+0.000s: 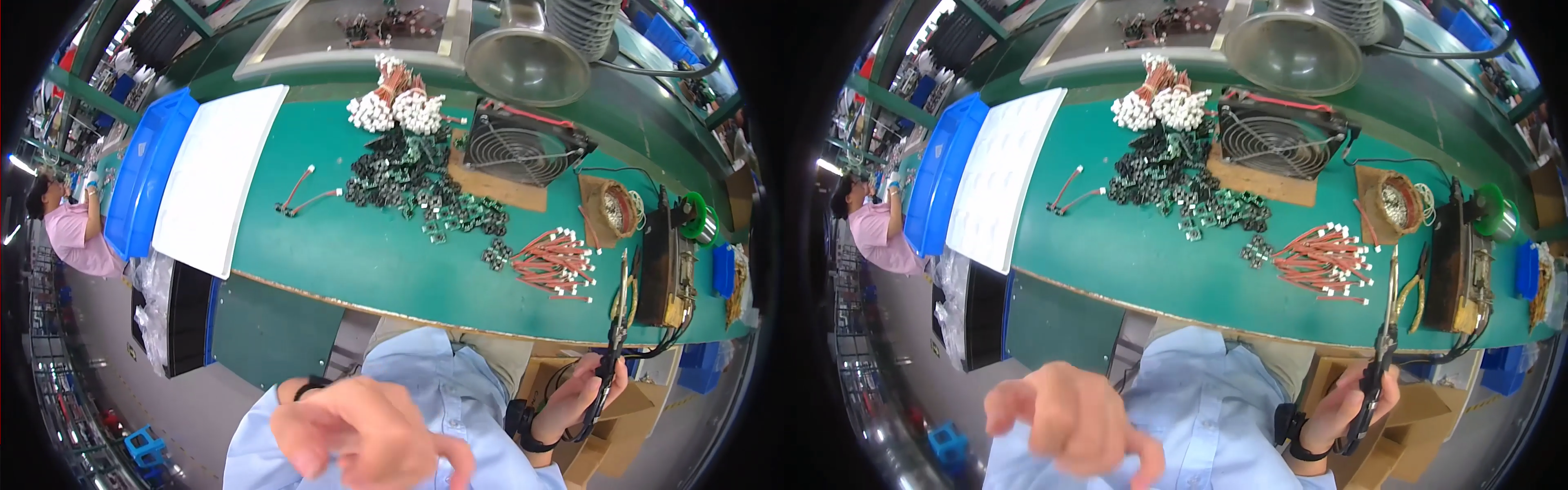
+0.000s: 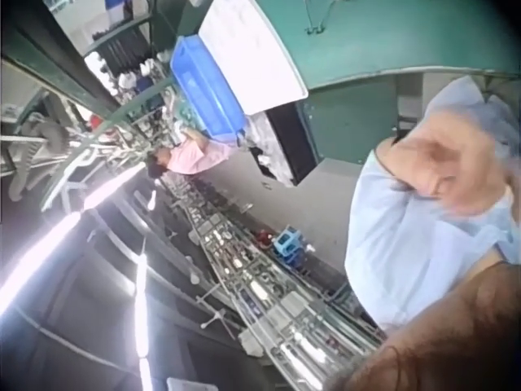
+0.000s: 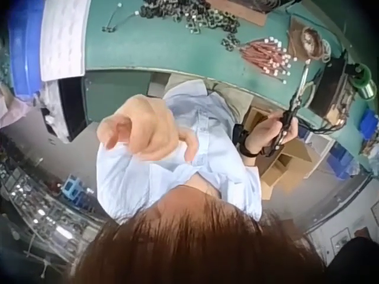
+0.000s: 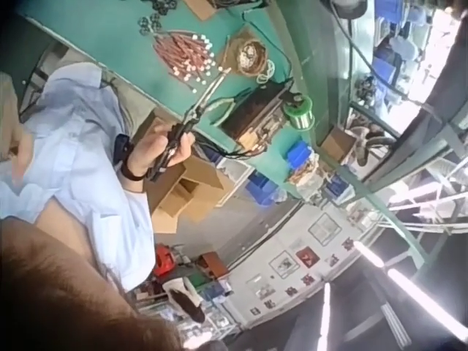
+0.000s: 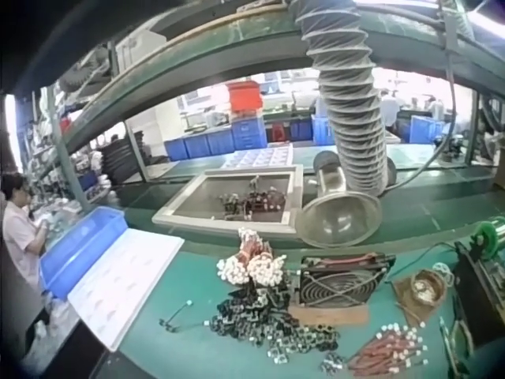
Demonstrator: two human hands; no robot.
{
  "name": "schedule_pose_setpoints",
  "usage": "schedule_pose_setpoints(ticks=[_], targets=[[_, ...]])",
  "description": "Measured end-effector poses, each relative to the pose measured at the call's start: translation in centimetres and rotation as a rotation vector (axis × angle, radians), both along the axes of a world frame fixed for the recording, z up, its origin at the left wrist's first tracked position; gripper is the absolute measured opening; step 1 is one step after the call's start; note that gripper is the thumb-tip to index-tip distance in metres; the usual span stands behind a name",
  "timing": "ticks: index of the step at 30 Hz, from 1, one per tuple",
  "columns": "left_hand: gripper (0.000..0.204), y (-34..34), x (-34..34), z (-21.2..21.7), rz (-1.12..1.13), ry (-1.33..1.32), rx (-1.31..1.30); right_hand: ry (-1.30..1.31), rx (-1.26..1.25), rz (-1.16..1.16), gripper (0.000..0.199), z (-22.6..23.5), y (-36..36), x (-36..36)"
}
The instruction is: The person solders wires to circuit boards using a soldering iron, trims the excess wire with pliers, and places the completed assemblies into a tray. After clearing the workspace, the person cleans the tip of the soldering iron using a wire sponge.
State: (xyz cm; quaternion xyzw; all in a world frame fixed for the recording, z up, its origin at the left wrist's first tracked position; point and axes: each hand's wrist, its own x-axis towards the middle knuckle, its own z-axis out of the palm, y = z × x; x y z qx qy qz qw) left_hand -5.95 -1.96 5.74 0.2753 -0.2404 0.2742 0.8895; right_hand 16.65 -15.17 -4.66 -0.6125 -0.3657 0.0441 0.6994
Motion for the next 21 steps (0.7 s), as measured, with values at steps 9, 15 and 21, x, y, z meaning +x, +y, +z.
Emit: schedule_pose_setpoints(ticks=[9,15,21], targets=[[0.036,-0.4,3.2,1.6,-0.424,-0.12,-0.327,0.006,-0.012,-0.056,0.038,0.1,-0.3,-0.6],[0.036,-1.0,3.7,1.7,-0.454,-0.157,-0.472,-0.022,-0.053,-0.061,0.04,0.4,-0.4,-0.8],[0.037,-1.6,3.8,0.9,-0.454,-0.266,-0.567,0.0,-0.013,-0.008,0.04,-0.3,-0.3,-0.4]])
